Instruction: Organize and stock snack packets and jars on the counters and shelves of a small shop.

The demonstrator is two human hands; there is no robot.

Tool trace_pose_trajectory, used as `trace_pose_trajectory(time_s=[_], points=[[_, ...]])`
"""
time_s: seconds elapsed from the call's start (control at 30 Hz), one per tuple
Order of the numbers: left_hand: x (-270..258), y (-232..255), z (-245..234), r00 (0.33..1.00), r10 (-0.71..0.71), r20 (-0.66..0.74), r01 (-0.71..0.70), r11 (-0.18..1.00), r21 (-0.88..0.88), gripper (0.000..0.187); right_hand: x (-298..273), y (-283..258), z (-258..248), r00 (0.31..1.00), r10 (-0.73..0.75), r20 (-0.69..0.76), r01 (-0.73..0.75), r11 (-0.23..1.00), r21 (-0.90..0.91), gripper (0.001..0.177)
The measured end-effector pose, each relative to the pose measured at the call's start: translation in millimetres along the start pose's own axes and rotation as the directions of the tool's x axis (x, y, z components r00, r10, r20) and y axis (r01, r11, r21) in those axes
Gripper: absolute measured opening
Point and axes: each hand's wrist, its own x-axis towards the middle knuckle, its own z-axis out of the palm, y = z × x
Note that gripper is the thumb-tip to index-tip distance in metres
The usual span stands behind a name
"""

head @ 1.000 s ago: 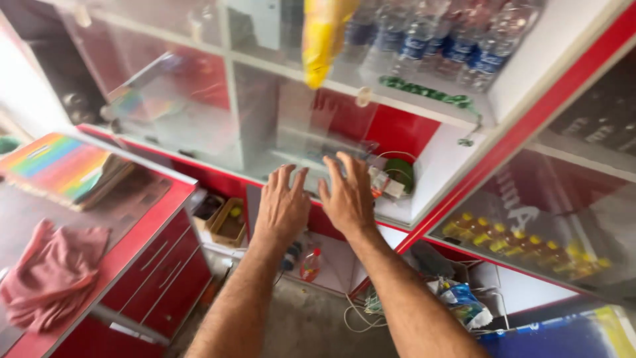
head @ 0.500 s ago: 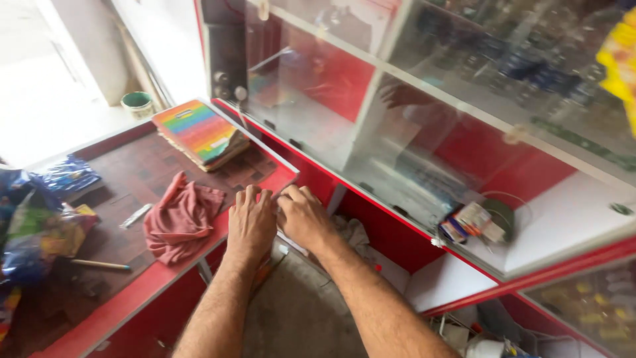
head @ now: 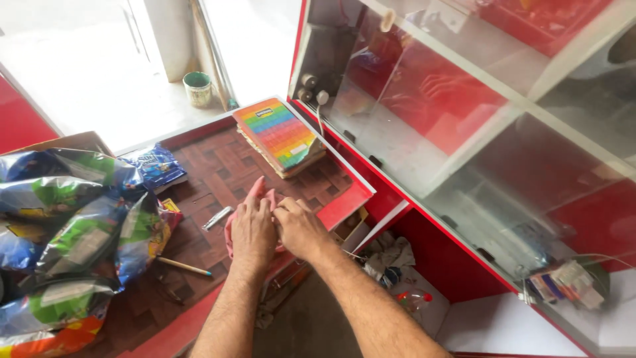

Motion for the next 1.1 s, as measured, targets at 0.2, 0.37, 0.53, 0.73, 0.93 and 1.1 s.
trace_pose_trajectory(time_s=[0.2, 0.37, 0.53, 0.73, 0.93, 1.1], points=[[9, -41, -22, 0.950, -0.222, 0.219, 0.190, 0.969, 0.157, 0.020, 37, -8, 55, 0.992, -0.128, 0.007, 0.127, 0.988, 0.087, 0.015], [10, -66, -17, 0.926, -0.298, 0.232, 0.256, 0.947, 0.194, 0.026, 55, -20, 66, 0.990, -0.116, 0.074, 0.112, 0.992, 0.065, 0.016], [-6, -79, -1, 0.890, -0.392, 0.233, 0.345, 0.913, 0.218, 0.024, 58, -7, 92, 0.976, -0.192, 0.104, 0.186, 0.980, 0.068, 0.015], [24, -84, 10, 0.858, -0.473, 0.201, 0.418, 0.870, 0.261, 0.036, 93, 18, 100, 0.939, -0.339, 0.065, 0.325, 0.932, 0.160, 0.014], [44, -82, -25, 0.880, -0.460, 0.118, 0.407, 0.859, 0.312, 0.028, 122, 5, 102, 0.946, -0.314, 0.078, 0.286, 0.925, 0.250, 0.027], [56, -96, -53, 0.922, -0.386, -0.009, 0.365, 0.864, 0.348, 0.025, 135, -32, 83, 0.965, -0.250, 0.076, 0.210, 0.916, 0.341, 0.027]])
